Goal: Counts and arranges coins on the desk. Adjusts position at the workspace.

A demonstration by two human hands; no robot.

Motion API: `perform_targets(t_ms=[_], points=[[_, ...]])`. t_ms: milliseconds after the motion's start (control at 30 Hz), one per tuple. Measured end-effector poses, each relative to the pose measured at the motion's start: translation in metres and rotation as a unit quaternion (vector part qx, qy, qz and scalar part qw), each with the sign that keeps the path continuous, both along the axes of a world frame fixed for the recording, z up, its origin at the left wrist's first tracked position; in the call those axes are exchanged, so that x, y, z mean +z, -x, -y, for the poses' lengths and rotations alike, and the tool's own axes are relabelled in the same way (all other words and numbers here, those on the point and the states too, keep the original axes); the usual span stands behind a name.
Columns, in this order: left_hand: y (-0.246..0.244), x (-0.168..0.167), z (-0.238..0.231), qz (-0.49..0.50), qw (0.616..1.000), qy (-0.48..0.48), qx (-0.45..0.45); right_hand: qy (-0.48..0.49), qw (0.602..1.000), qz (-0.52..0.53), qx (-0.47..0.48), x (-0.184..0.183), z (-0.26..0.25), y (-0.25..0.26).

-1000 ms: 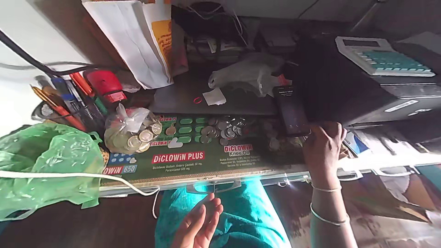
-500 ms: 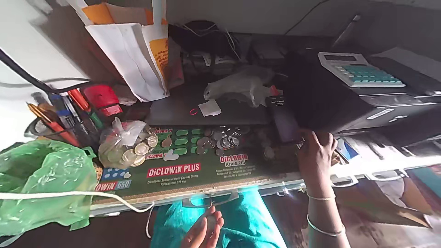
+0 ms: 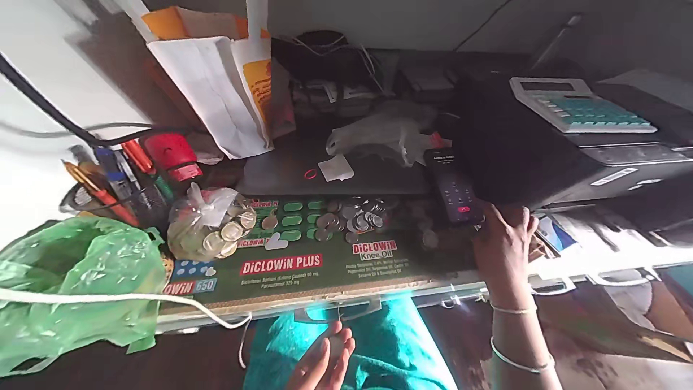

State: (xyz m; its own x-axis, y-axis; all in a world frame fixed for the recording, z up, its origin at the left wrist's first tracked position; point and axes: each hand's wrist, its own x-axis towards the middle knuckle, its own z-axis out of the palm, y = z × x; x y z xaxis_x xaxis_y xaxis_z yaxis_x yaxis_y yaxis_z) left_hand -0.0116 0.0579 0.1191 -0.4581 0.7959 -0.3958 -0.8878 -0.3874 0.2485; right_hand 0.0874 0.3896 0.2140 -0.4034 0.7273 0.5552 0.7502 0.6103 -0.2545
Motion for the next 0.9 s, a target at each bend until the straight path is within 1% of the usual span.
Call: perform_targets(t_ms=[100,200,300,367,467,533,633,767,833,900], points=[[-0.002,0.006,0.0,-0.004,1.0,0.011,0.008,-0.03,0.999,-0.029,-0.008,0.002,0.003,0.002],[-0.001,0.009,0.001,0.006,1.0,-0.005,0.01,-0.07,0.995,-0.071,0.004,0.003,0.01,0.002],[0.0,0.013,-0.001,0.022,1.0,-0.005,0.017,-0.083,0.991,-0.086,0.059,0.003,0.033,0.01],[0.002,0.014,-0.002,0.02,1.0,-0.01,0.009,-0.078,0.984,-0.072,0.141,-0.002,0.056,0.019],[0.003,0.014,-0.003,0.013,1.0,-0.022,-0.001,-0.03,0.959,-0.045,0.279,-0.009,0.09,0.041],[0.004,0.015,-0.004,0.016,0.999,-0.032,-0.003,-0.014,0.941,-0.015,0.337,-0.008,0.105,0.061],[0.006,0.01,-0.004,0.011,0.998,-0.063,-0.012,-0.015,0.926,0.031,0.377,-0.004,0.118,0.092],[0.008,0.008,-0.004,0.005,0.997,-0.071,-0.016,-0.046,0.915,0.099,0.388,-0.006,0.135,0.118],[0.009,0.008,-0.003,0.01,0.997,-0.072,-0.012,-0.056,0.915,0.117,0.382,-0.009,0.144,0.114],[0.011,0.007,-0.002,0.012,0.996,-0.085,-0.008,-0.048,0.914,0.11,0.388,-0.011,0.149,0.1]])
